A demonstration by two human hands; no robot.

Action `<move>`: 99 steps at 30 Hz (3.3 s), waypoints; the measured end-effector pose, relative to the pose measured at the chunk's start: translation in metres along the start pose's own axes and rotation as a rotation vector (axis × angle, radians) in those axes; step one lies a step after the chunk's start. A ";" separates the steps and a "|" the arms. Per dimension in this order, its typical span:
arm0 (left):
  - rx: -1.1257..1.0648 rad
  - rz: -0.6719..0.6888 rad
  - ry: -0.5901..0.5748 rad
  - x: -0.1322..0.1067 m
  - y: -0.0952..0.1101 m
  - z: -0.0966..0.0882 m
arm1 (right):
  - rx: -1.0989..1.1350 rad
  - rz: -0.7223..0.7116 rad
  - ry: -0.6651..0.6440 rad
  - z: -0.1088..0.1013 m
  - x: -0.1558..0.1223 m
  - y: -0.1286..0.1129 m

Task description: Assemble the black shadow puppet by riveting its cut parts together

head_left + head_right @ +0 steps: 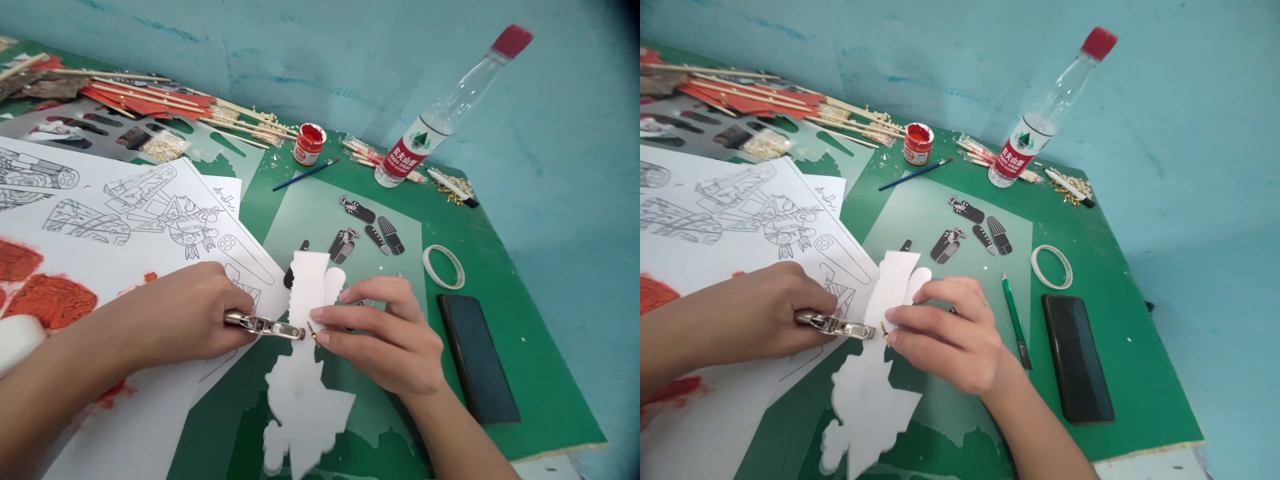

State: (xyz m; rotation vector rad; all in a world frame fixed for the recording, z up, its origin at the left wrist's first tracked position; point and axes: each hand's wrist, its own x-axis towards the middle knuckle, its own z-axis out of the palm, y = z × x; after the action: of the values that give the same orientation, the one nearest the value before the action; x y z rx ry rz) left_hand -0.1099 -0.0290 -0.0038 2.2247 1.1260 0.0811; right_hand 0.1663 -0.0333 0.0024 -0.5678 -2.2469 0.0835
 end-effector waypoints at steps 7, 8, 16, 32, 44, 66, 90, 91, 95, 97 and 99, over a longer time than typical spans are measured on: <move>0.008 0.002 -0.002 0.000 0.000 0.001 | -0.006 -0.005 -0.005 0.000 -0.001 0.001; 0.009 0.005 -0.003 0.000 0.000 0.000 | -0.004 -0.006 -0.005 0.000 -0.001 0.001; 0.017 -0.012 -0.017 0.000 0.000 0.000 | 0.003 0.000 0.007 0.001 0.001 0.001; 0.022 -0.009 -0.025 0.000 -0.001 0.001 | 0.006 -0.005 0.013 0.001 0.001 0.001; -0.003 0.019 0.007 0.000 -0.003 0.002 | 0.007 -0.009 0.015 0.001 0.001 0.002; 0.056 -0.013 0.007 -0.001 0.001 0.001 | 0.002 -0.008 0.016 0.002 0.001 0.001; 0.036 -0.006 -0.005 0.000 0.002 -0.001 | -0.002 -0.007 0.010 0.001 0.001 0.002; 0.042 -0.008 -0.011 0.000 0.002 -0.001 | -0.001 -0.006 0.008 0.001 0.001 0.001; 0.065 -0.033 -0.031 0.002 0.003 -0.001 | -0.005 0.003 0.009 0.001 0.000 0.001; 0.078 -0.040 -0.042 0.002 0.003 -0.001 | -0.014 0.009 0.008 0.001 0.000 0.000; 0.083 -0.043 -0.049 0.001 0.003 -0.001 | -0.018 0.010 0.004 0.001 0.000 0.000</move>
State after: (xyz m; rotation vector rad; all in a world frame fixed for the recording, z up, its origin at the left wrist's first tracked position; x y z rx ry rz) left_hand -0.1075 -0.0290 -0.0021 2.2610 1.1690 -0.0380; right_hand 0.1651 -0.0331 0.0016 -0.5887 -2.2425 0.0675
